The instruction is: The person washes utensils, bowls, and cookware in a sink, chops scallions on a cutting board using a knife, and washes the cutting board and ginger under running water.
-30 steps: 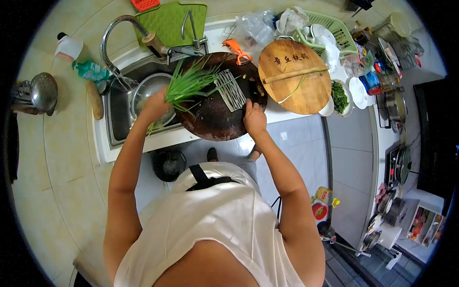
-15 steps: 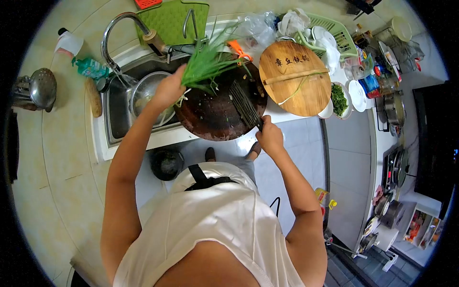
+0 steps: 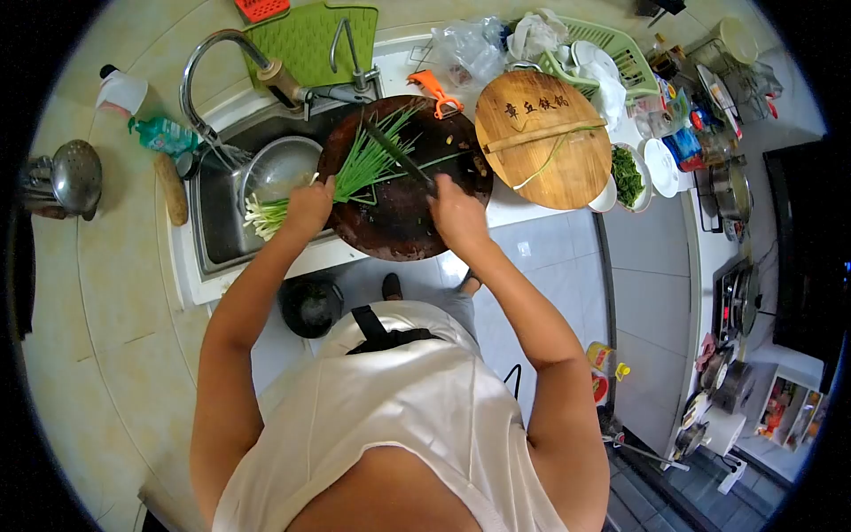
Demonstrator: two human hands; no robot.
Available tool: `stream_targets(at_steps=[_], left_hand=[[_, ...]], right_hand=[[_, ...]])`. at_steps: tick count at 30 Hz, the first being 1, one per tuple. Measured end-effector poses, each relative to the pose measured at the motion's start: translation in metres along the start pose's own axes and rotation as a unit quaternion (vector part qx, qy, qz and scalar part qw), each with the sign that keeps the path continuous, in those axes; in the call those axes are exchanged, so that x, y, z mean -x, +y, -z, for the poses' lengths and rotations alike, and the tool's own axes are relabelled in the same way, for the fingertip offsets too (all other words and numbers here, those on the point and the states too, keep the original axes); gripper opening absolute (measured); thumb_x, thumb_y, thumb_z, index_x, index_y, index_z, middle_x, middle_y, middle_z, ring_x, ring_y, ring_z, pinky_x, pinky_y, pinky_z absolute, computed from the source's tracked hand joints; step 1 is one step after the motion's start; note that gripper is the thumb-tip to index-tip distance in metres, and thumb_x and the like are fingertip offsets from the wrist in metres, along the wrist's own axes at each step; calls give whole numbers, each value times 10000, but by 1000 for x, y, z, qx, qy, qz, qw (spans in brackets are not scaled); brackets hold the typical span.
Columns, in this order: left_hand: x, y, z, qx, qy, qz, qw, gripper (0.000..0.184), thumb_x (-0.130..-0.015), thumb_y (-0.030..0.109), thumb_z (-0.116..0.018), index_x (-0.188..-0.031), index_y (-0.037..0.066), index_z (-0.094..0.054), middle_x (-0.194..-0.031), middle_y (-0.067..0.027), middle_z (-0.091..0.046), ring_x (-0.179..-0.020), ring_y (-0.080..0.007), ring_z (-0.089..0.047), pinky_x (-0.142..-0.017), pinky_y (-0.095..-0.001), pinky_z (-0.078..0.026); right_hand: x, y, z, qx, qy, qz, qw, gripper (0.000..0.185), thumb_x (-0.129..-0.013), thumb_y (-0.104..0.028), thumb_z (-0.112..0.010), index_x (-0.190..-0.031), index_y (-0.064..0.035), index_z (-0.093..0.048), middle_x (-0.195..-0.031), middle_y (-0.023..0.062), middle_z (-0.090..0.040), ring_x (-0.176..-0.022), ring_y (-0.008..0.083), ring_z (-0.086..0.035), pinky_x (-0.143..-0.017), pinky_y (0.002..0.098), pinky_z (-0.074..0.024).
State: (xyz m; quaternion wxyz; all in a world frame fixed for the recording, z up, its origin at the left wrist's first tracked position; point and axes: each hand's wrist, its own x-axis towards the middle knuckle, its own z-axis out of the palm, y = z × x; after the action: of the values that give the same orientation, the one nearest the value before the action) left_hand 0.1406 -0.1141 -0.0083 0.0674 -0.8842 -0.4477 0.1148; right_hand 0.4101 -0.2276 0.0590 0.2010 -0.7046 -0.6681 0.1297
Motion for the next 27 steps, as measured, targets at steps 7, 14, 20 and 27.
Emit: stream_targets(at_steps=[7,14,20,27], left_hand=[[5,19,2,-91,-2,-9,996,388,-870,118,-452,-1246,88,-542,-815,-42,-645,-683,-176,-636,-631,-366,-449],[8,27,4,-53,-39,20,998,412,-869,115,-452,-1274,69,-510,-862,-70,-653,-715,-195,-643,-647,-364,-458],[13,32,12,-40,-24,19,999,440,-841,103,-483,-1277,51,-509,-819,-57,-640,-691,-196,-638,-629,-358,-467],[36,21,46,21,-49,31,998,458,-824,84,-493,-1279,34,-489,-800,-90,-637,-724,-239,-652,-635,-385,-488]], right_hand=[[-74,-14,-61,130,-38,69,988,179,-899,-191,-491,-967,-36,-432,-801,191,-607,-662,348,-641,-566,434,-516],[-51,-10,-86,167,-86,19,982,129,-897,-128,-430,-976,-26,-431,-775,206,-607,-634,358,-654,-533,416,-542],[-55,-15,-120,123,-66,18,990,179,-877,-102,-428,-1030,-9,-434,-791,225,-605,-636,375,-648,-543,436,-539],[-60,-4,-115,123,-42,41,991,153,-883,-136,-466,-984,-27,-433,-758,191,-619,-603,334,-645,-513,401,-535]])
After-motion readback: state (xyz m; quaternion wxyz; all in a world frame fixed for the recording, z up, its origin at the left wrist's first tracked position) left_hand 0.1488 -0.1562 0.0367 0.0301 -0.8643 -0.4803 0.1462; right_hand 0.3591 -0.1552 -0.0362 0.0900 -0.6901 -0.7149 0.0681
